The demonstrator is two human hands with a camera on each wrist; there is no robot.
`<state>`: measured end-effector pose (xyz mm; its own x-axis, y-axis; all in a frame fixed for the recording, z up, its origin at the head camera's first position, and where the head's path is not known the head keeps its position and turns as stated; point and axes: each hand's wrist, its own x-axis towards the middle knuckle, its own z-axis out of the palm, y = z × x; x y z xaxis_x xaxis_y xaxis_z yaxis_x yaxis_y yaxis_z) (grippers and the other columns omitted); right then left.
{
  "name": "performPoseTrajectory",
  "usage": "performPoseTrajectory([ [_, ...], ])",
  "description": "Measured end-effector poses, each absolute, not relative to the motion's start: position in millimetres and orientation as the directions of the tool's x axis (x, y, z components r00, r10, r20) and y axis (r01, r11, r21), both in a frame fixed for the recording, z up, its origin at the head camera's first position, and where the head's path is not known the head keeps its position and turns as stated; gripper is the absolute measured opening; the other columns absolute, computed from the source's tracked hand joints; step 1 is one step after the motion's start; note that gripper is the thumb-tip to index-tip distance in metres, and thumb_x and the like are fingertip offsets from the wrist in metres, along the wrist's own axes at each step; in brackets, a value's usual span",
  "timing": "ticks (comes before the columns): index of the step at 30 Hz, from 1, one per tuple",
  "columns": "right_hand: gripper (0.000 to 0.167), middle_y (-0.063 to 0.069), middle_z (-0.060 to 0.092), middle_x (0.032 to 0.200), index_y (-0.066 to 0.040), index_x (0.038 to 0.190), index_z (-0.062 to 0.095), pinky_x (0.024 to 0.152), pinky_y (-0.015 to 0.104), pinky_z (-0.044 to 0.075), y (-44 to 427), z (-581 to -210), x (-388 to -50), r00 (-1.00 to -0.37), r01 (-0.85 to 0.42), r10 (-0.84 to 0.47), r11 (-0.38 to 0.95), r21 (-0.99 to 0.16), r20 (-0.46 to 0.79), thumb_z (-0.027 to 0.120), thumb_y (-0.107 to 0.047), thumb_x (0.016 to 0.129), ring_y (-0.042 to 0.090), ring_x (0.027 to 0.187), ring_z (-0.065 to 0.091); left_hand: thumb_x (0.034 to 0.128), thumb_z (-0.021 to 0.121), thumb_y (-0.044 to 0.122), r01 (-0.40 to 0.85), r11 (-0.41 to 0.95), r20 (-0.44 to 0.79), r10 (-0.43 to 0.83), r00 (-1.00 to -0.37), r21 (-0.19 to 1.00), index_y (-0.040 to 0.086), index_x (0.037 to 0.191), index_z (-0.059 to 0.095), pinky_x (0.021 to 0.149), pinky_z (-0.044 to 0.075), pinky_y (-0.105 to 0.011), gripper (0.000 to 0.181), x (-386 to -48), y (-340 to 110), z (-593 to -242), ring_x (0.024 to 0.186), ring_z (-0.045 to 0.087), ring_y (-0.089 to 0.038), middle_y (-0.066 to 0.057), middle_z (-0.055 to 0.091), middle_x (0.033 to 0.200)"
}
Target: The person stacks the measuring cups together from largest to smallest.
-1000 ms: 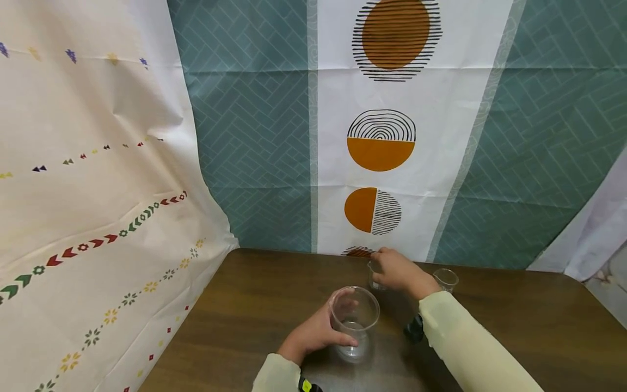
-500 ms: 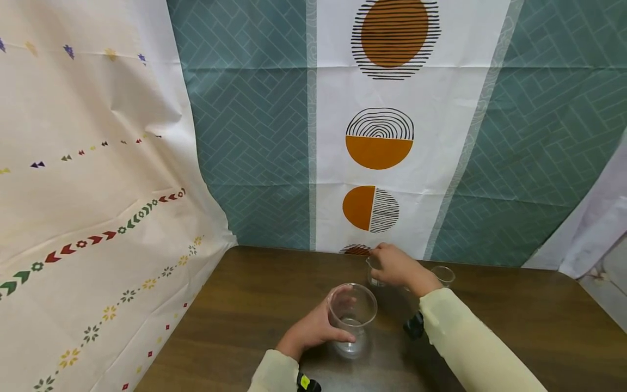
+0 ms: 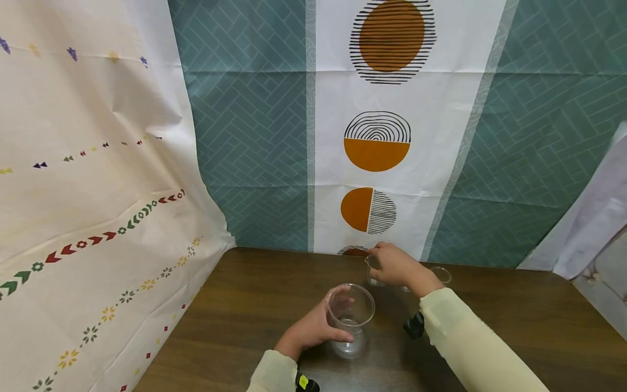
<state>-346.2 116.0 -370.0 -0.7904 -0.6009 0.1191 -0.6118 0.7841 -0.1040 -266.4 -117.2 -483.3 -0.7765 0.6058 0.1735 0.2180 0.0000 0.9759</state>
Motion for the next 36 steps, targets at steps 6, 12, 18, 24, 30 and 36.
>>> performPoseTrajectory([
  [6, 0.043, 0.017, 0.064, 0.111, 0.006, 0.116, 0.064, 0.092, 0.047, 0.05, 114, -363, -340, -0.773, -0.63, -0.616, 0.772, -0.081, 0.149, 0.065, -0.021, 0.082, 0.031, 0.099, 0.061, 0.0766, 0.082, 0.011, 0.218, 0.015, 0.166, 0.601, -0.782, 0.976, 0.03, 0.147, 0.025, 0.113, 0.034, -0.04, 0.093, -266, -117, -484, 0.14, 0.038, -0.023, -0.008, 0.04, 0.148],
  [12, 0.043, 0.017, 0.064, 0.113, 0.006, 0.118, 0.063, 0.093, 0.047, 0.05, 112, -358, -336, -0.781, -0.623, -0.61, 0.776, -0.095, 0.136, 0.063, -0.021, 0.085, 0.032, 0.1, 0.061, 0.0766, 0.083, 0.013, 0.223, 0.023, 0.165, 0.601, -0.782, 0.975, 0.03, 0.147, 0.024, 0.113, 0.034, -0.041, 0.093, -266, -117, -485, 0.141, 0.038, -0.023, -0.008, 0.04, 0.149],
  [18, 0.046, 0.019, 0.062, 0.118, 0.006, 0.122, 0.062, 0.096, 0.048, 0.048, 113, -355, -332, -0.788, -0.614, -0.602, 0.785, -0.089, 0.127, 0.062, -0.023, 0.086, 0.033, 0.105, 0.06, 0.0763, 0.083, 0.013, 0.23, 0.017, 0.174, 0.602, -0.779, 0.973, 0.029, 0.147, 0.024, 0.113, 0.035, -0.041, 0.093, -266, -117, -485, 0.14, 0.038, -0.023, -0.008, 0.039, 0.149],
  [24, 0.045, 0.018, 0.062, 0.119, 0.005, 0.123, 0.061, 0.095, 0.049, 0.048, 114, -352, -331, -0.788, -0.614, -0.602, 0.784, -0.092, 0.126, 0.061, -0.022, 0.087, 0.034, 0.106, 0.059, 0.0755, 0.084, 0.015, 0.239, 0.023, 0.179, 0.595, -0.783, 0.971, 0.028, 0.147, 0.025, 0.111, 0.037, -0.037, 0.093, -267, -118, -486, 0.139, 0.039, -0.025, -0.009, 0.041, 0.148],
  [30, 0.046, 0.018, 0.062, 0.119, 0.005, 0.124, 0.06, 0.095, 0.049, 0.049, 114, -352, -329, -0.786, -0.617, -0.605, 0.782, -0.087, 0.128, 0.062, -0.022, 0.087, 0.034, 0.106, 0.059, 0.0749, 0.084, 0.017, 0.244, 0.018, 0.186, 0.596, -0.781, 0.97, 0.028, 0.147, 0.026, 0.108, 0.04, -0.031, 0.093, -268, -117, -487, 0.139, 0.04, -0.026, -0.01, 0.042, 0.147],
  [36, 0.046, 0.018, 0.061, 0.121, 0.005, 0.125, 0.06, 0.096, 0.049, 0.048, 114, -348, -324, -0.783, -0.619, -0.606, 0.781, -0.081, 0.14, 0.061, -0.023, 0.088, 0.034, 0.109, 0.059, 0.0746, 0.085, 0.019, 0.251, 0.025, 0.187, 0.595, -0.782, 0.968, 0.031, 0.146, 0.026, 0.106, 0.041, -0.029, 0.093, -268, -117, -488, 0.139, 0.04, -0.024, -0.008, 0.042, 0.147],
])
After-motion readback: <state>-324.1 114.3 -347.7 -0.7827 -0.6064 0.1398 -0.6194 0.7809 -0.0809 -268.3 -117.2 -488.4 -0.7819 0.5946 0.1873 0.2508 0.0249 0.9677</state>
